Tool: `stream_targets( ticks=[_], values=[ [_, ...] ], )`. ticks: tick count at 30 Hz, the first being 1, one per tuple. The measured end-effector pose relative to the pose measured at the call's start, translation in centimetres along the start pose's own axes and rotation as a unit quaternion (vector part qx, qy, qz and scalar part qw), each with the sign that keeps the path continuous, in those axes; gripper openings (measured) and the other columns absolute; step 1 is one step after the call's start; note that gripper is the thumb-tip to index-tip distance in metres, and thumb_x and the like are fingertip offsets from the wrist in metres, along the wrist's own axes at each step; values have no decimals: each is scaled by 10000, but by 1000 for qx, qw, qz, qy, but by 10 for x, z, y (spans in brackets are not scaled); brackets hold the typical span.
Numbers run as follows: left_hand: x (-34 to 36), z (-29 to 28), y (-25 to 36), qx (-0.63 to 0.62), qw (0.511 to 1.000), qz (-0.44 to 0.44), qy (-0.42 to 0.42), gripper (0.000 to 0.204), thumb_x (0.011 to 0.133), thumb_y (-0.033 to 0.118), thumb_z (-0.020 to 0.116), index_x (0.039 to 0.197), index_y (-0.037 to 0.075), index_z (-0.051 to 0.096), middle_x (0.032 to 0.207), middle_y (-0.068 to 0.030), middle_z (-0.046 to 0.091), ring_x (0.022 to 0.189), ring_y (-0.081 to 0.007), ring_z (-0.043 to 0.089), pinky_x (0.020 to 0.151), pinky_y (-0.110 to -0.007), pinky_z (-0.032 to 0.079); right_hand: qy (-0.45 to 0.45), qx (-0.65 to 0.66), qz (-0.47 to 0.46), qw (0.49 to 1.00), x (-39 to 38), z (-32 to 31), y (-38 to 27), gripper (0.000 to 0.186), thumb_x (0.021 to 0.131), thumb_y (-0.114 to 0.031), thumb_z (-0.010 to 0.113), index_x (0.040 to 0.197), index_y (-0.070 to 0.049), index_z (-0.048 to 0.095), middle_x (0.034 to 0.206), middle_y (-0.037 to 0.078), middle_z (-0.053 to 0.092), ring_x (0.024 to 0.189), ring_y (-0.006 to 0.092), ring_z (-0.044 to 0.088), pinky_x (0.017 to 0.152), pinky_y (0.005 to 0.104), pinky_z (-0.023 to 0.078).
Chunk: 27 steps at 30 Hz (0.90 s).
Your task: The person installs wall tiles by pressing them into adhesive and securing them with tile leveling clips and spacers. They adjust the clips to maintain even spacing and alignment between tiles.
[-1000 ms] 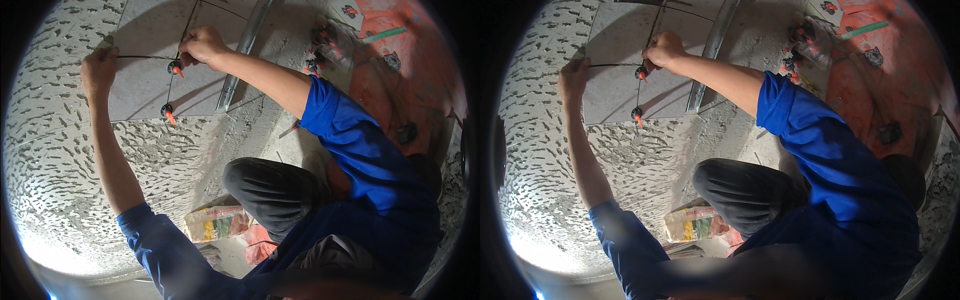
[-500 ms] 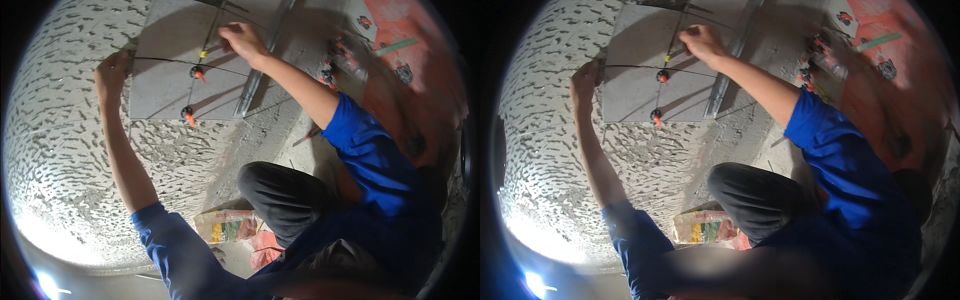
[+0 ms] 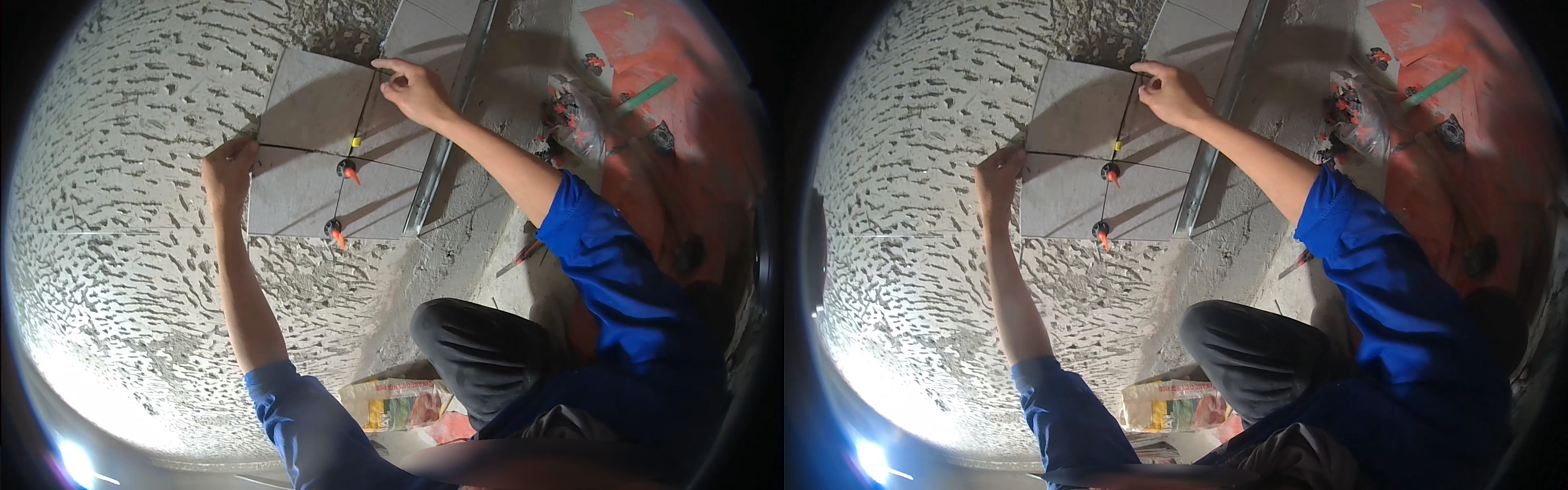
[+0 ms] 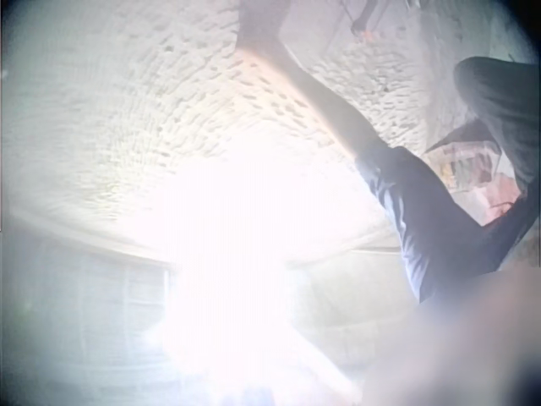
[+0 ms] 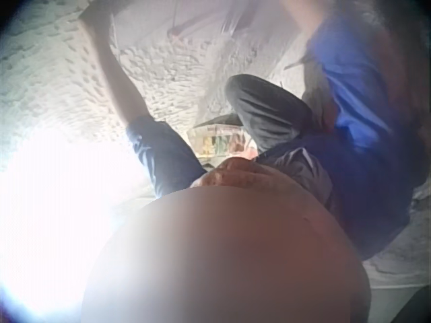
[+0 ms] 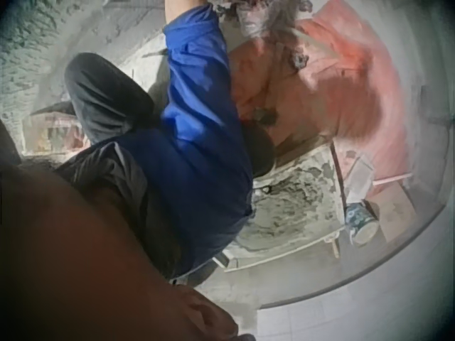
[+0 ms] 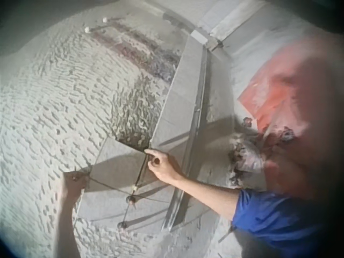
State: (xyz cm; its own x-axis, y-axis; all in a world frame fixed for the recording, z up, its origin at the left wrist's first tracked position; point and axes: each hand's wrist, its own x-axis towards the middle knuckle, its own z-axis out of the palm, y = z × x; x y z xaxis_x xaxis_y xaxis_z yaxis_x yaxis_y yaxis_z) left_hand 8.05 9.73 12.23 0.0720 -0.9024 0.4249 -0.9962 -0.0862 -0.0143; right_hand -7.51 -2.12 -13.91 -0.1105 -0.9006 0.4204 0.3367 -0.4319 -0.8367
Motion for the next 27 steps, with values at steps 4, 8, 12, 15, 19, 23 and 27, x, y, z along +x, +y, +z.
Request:
stream_targets(
  ticks=[4, 8, 12, 15, 19, 23, 27],
  values=[
    [0, 6, 1, -9, 1000, 13, 24, 298, 817, 146, 730, 1065, -19, 716, 862, -98, 725, 747, -102, 627, 694, -257, 495, -14, -57, 3, 998, 6, -1, -4, 335, 862, -188, 661, 1197, -186, 667, 859, 60, 702, 731, 181, 648, 702, 313, 503],
    [-3, 11, 4, -12, 999, -5, 47, 283, 798, 121, 733, 1040, -24, 723, 843, -109, 729, 744, -111, 642, 699, -261, 500, 11, -108, -84, 990, 28, -4, -7, 276, 859, -222, 628, 1123, -182, 701, 942, 111, 707, 881, 280, 679, 776, 397, 534],
    [-2, 14, 6, -37, 998, 3, 52, 277, 792, 83, 734, 1028, -59, 713, 831, -109, 722, 721, -123, 643, 676, -255, 501, -35, -156, -70, 985, 44, -10, -5, 236, 872, -236, 619, 1078, -183, 722, 988, 105, 709, 942, 289, 673, 821, 407, 531],
    [-1, 14, 3, -71, 997, -8, 36, 310, 772, 72, 753, 1041, -73, 703, 843, -120, 721, 720, -125, 641, 673, -250, 504, -68, -165, -54, 982, 47, -12, -5, 235, 861, -247, 648, 1077, -193, 724, 1002, 95, 709, 970, 287, 668, 846, 406, 526],
    [2, 14, -3, -71, 997, -19, 31, 339, 747, 62, 779, 1041, -85, 695, 862, -128, 719, 723, -124, 641, 661, -248, 505, -57, -177, -74, 980, 45, -10, -6, 223, 831, -240, 701, 1039, -163, 724, 956, 80, 713, 891, 257, 676, 781, 387, 524],
    [2, 16, -4, -67, 997, -10, 40, 335, 747, 62, 779, 1037, -85, 696, 865, -130, 718, 726, -125, 643, 660, -249, 504, -32, -177, -60, 982, 42, -8, -9, 154, 808, -229, 729, 914, -123, 691, 871, 59, 699, 824, 251, 667, 705, 395, 505],
    [1, 16, 0, -40, 998, 5, 47, 344, 748, 62, 779, 1045, -87, 693, 877, -135, 718, 739, -130, 646, 673, -251, 505, -19, -171, -69, 983, 40, -6, -12, 164, 800, -215, 733, 818, -101, 617, 817, 63, 672, 801, 271, 650, 672, 416, 480]
  ],
)
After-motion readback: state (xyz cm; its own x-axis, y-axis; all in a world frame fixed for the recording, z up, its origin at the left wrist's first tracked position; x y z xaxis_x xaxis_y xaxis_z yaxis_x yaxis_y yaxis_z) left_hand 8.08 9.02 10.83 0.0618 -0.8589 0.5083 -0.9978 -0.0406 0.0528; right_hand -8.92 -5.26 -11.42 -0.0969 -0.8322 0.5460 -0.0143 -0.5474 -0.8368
